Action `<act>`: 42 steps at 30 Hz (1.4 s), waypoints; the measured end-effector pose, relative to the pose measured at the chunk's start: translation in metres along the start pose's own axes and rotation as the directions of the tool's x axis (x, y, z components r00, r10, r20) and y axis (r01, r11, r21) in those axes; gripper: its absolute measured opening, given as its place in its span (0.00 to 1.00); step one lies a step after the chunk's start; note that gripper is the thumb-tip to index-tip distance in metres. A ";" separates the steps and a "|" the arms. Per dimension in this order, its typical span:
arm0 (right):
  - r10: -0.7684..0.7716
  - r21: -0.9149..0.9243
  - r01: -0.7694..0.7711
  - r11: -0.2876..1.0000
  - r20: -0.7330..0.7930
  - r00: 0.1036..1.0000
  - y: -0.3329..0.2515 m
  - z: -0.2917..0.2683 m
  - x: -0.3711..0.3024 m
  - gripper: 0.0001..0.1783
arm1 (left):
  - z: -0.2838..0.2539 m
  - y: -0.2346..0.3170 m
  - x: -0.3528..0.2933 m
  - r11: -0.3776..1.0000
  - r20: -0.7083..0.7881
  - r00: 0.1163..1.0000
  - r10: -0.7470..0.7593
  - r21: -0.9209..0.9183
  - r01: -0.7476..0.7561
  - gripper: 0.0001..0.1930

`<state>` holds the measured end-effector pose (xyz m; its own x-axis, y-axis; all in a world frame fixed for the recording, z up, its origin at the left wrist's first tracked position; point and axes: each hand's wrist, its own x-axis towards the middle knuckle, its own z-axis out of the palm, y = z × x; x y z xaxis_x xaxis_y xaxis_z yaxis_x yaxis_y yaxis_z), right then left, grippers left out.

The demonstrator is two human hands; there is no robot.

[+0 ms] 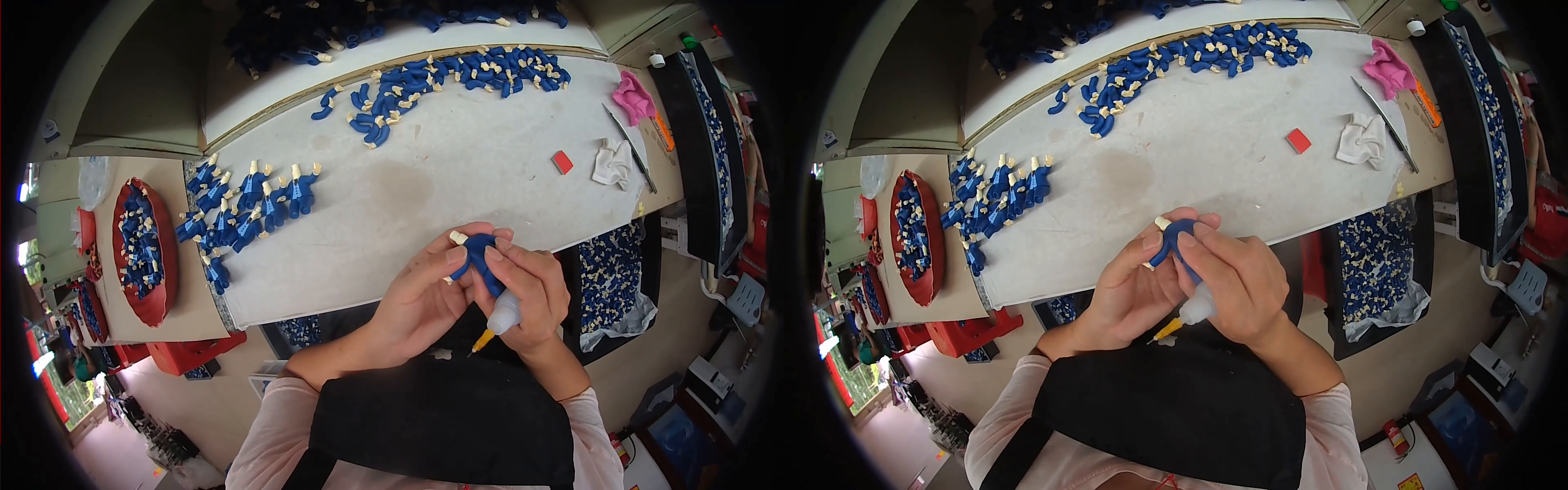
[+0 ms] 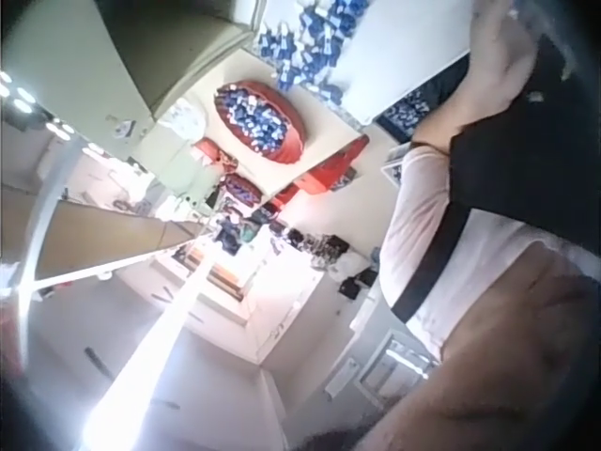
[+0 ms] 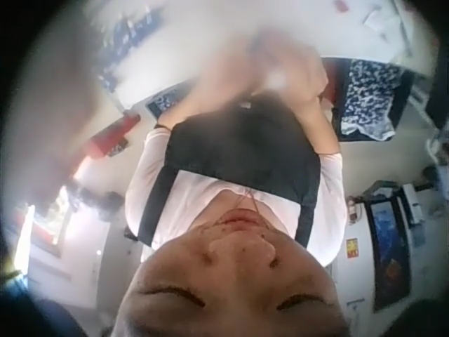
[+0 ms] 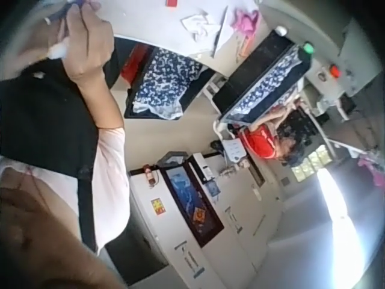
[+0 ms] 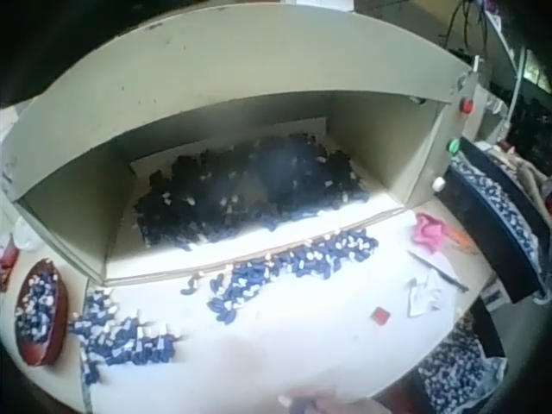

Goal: The person applies glue onto figurine bodies using a squeeze bottle and attaches arm pieces to the figurines by hand.

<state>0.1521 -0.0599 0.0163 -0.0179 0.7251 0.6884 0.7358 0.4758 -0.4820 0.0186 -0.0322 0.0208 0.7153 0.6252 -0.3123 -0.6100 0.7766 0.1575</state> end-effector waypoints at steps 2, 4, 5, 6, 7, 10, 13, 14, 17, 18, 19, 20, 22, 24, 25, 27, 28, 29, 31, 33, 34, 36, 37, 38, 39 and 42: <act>-0.015 0.001 0.015 1.000 -0.037 0.999 0.000 0.002 -0.001 0.16 | 0.006 0.001 -0.002 0.995 -0.069 0.998 0.005 0.098 0.002 0.17; -0.018 0.012 0.019 1.000 -0.056 0.998 0.000 0.003 -0.003 0.15 | 0.004 0.002 -0.003 0.994 -0.064 0.998 0.001 0.108 0.006 0.17; -0.018 0.012 0.019 1.000 -0.055 0.998 -0.001 0.003 -0.003 0.15 | 0.004 0.003 -0.003 0.993 -0.058 0.998 -0.003 0.120 0.010 0.16; -0.019 0.005 0.019 1.000 -0.061 0.998 -0.001 0.004 -0.004 0.15 | 0.005 0.003 -0.003 0.993 -0.059 0.998 -0.002 0.118 0.009 0.16; -0.020 -0.001 0.020 1.000 -0.067 0.998 0.000 0.005 -0.005 0.15 | 0.005 0.003 -0.003 0.993 -0.086 0.996 -0.005 0.120 0.016 0.16; -0.036 -0.022 0.035 0.999 -0.045 0.998 0.000 0.005 -0.008 0.15 | 0.004 0.003 -0.003 0.991 -0.106 0.994 -0.006 0.129 0.020 0.16; -0.142 -0.010 0.143 0.990 0.018 0.990 -0.004 0.008 -0.012 0.15 | -0.004 0.002 -0.003 0.988 -0.104 0.995 -0.005 0.152 0.021 0.15; -0.121 0.016 0.120 0.993 0.011 0.993 -0.004 0.009 -0.013 0.15 | -0.006 0.002 -0.004 0.986 -0.109 0.994 -0.006 0.165 0.024 0.15; -0.007 0.064 0.009 0.998 -0.021 1.000 -0.012 0.008 -0.013 0.16 | 0.000 0.000 -0.012 0.977 -0.156 0.988 -0.018 0.208 0.051 0.19; -0.014 0.073 0.016 0.997 -0.018 1.000 -0.013 0.009 -0.012 0.16 | 0.002 0.001 -0.013 0.978 -0.158 0.987 -0.006 0.206 0.039 0.19; 0.021 0.073 -0.019 0.997 -0.029 0.999 -0.013 0.010 -0.010 0.17 | 0.003 0.003 -0.013 0.990 -0.106 0.994 0.007 0.139 0.008 0.19; 0.049 0.083 -0.045 0.995 -0.041 0.998 -0.011 0.014 -0.007 0.17 | 0.003 0.006 -0.013 0.997 -0.056 0.998 0.037 0.074 -0.033 0.20; 0.056 0.086 -0.055 0.995 -0.004 0.998 -0.013 0.013 -0.009 0.19 | 0.000 0.000 -0.014 0.994 -0.051 0.995 0.086 0.074 -0.082 0.19; 0.061 0.045 -0.063 0.997 0.042 0.997 -0.012 0.014 -0.012 0.20 | 0.000 -0.002 -0.012 0.994 -0.062 0.993 0.102 0.051 -0.099 0.16; 0.080 0.070 -0.082 0.994 0.031 0.996 -0.013 0.015 -0.013 0.19 | 0.000 -0.001 -0.012 0.989 -0.072 0.988 0.136 0.061 -0.131 0.16; 0.065 0.066 -0.066 0.996 0.017 0.998 -0.012 0.018 -0.016 0.21 | 0.003 -0.002 -0.012 0.986 -0.090 0.985 0.150 0.082 -0.143 0.15; 0.054 0.085 -0.055 0.995 0.014 0.998 -0.013 0.021 -0.011 0.21 | 0.002 0.000 -0.012 0.985 -0.131 0.977 0.165 0.075 -0.157 0.14; 0.064 0.102 -0.067 0.993 0.027 0.998 -0.015 0.022 -0.003 0.22 | 0.000 0.005 -0.011 0.983 -0.126 0.976 0.175 0.076 -0.167 0.14; 0.067 0.112 -0.071 0.991 0.034 0.997 -0.017 0.022 0.004 0.23 | -0.003 0.021 -0.010 0.943 -0.037 0.977 0.211 0.270 -0.194 0.13; 0.150 0.145 -0.149 0.978 0.003 0.989 -0.015 0.018 0.004 0.25 | -0.008 0.043 -0.010 0.673 0.054 0.926 0.375 0.671 -0.312 0.12; 0.171 0.166 -0.168 0.972 -0.005 0.985 -0.011 0.016 0.002 0.24 | -0.009 0.055 -0.011 0.027 0.258 0.810 0.527 0.947 -0.320 0.13; 0.179 0.130 -0.176 0.976 -0.007 0.984 -0.003 0.012 -0.002 0.24 | -0.010 0.074 -0.009 -0.715 0.497 0.728 0.473 0.699 -0.012 0.14; 0.196 0.115 -0.195 0.974 0.006 0.981 0.001 0.009 -0.003 0.23 | -0.011 0.080 -0.008 -0.790 0.465 0.757 0.459 0.603 0.108 0.13; 0.229 0.113 -0.226 0.968 -0.013 0.973 0.001 0.006 -0.002 0.21 | -0.011 0.085 -0.007 -0.835 0.465 0.772 0.434 0.528 0.151 0.12; 0.222 0.106 -0.219 0.970 -0.021 0.975 0.001 0.005 -0.002 0.21 | -0.012 0.090 -0.009 -0.872 0.460 0.786 0.414 0.446 0.199 0.11; 0.282 0.110 -0.280 0.954 0.003 0.960 0.002 0.004 -0.006 0.19 | -0.022 0.102 -0.018 -0.880 0.473 0.763 0.440 0.398 0.260 0.13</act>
<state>0.1514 -0.0611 0.0088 0.1881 0.8312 0.5232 0.6320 0.3053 -0.7123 -0.0644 0.0342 0.0221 0.4391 0.8555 0.2743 0.8585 -0.4896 0.1526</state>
